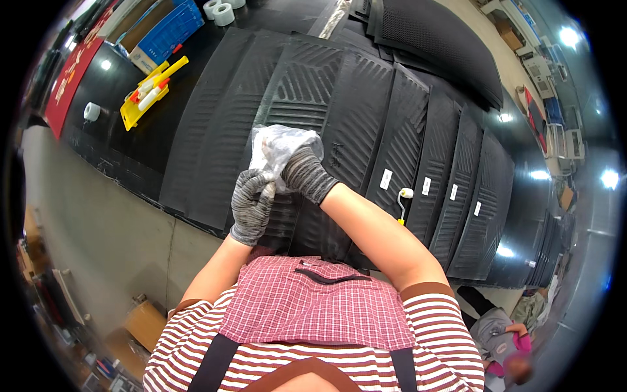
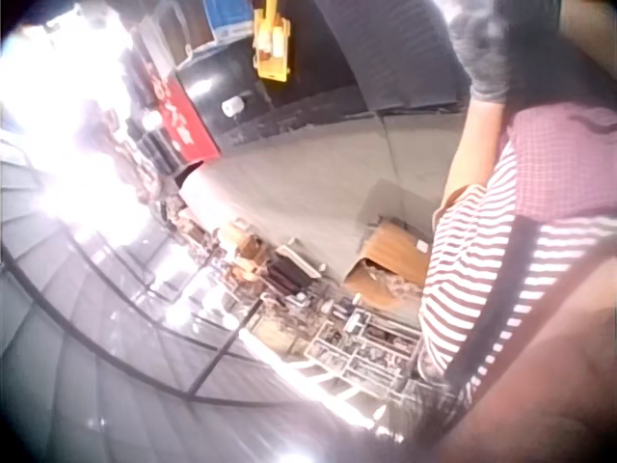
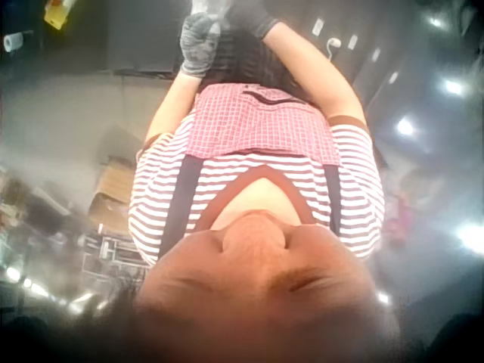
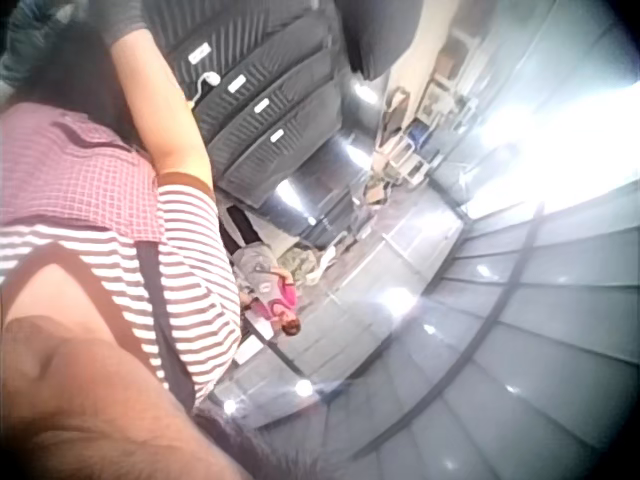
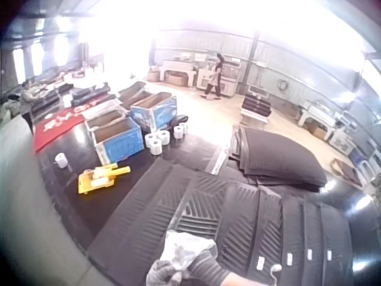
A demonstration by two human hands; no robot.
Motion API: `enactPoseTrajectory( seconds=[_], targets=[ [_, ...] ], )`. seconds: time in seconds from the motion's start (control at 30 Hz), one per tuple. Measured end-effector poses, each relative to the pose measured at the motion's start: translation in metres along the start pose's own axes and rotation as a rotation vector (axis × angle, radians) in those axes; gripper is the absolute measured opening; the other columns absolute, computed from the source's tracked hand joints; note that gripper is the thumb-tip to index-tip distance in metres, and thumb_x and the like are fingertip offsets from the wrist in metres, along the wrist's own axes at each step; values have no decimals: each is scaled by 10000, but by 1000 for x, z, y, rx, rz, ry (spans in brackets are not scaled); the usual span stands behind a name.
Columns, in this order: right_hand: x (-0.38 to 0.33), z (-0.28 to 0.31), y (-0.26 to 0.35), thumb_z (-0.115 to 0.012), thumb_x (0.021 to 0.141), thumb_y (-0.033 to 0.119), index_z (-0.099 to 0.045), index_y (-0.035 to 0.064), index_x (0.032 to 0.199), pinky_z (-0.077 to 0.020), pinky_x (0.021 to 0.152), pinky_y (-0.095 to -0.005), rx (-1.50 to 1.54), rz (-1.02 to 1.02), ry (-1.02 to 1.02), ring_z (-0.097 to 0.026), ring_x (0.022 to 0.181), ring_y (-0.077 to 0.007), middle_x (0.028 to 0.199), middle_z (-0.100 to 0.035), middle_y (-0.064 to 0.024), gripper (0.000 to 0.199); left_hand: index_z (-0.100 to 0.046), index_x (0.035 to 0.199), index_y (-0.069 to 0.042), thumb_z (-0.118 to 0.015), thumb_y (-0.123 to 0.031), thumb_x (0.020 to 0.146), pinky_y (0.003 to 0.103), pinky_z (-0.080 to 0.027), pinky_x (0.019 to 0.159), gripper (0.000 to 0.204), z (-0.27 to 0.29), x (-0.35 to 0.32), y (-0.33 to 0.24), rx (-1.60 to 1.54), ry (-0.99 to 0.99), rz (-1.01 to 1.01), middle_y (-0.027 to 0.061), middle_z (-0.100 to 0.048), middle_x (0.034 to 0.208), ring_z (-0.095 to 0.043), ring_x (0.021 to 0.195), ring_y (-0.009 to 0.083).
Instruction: The person aligns several black rubber floor mats on a worktable, applies liquid glue from a bottle onto specific points, spreads the glue with a small roller, and attaches white identification tags by hand.
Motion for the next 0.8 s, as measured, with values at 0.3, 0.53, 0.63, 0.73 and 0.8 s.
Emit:
enactPoseTrajectory(
  seconds=[0.3, 0.53, 0.63, 0.73, 0.8],
  targets=[
    [2, -20, -27, -782, 653, 358, -645, 109, 1066, -567, 706, -380, -7, -318, 142, -693, 950, -207, 1043, -692, -60, 501, -681, 1006, -19, -665, 11, 822, 302, -482, 784, 187, -3, 3, 7, 24, 56, -18, 99, -604, 978, -596, 874, 223],
    [2, -40, -43, -734, 724, 413, -627, 135, 1146, -558, 744, -372, 140, -324, 69, -686, 949, -232, 1061, -685, -62, 516, -679, 988, -22, -661, -13, 824, 322, -489, 789, 165, -3, 6, 9, 13, 63, 6, 122, -612, 971, -607, 880, 246],
    [-6, -61, -69, -616, 829, 411, -622, 95, 1136, -536, 748, -396, 513, -315, -132, -674, 895, -275, 992, -685, -98, 440, -681, 968, -21, -673, -10, 800, 349, -491, 789, 168, -3, 7, 9, 44, 37, 10, 124, -625, 941, -606, 878, 274],
    [-35, -56, -58, -554, 886, 372, -626, 91, 1126, -513, 790, -403, 300, -300, -12, -650, 894, -296, 982, -679, -121, 376, -681, 954, -26, -684, -15, 789, 368, -492, 785, 166, 0, 7, 13, 91, -5, -4, 130, -631, 928, -605, 876, 294],
    [-72, -28, -51, -610, 910, 315, -642, 71, 1054, -508, 805, -354, 458, -232, -255, -627, 912, -250, 975, -665, -81, 286, -680, 954, -35, -691, -24, 786, 377, -494, 777, 169, -3, 7, 16, 56, -21, 6, 139, -630, 912, -604, 864, 307]
  ],
)
Point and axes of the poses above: each hand's wrist, its own x-axis towards the middle knuckle, its own z-axis out of the back of the hand, y = z × x, the point moved 10 cm from there along x, towards the middle knuckle
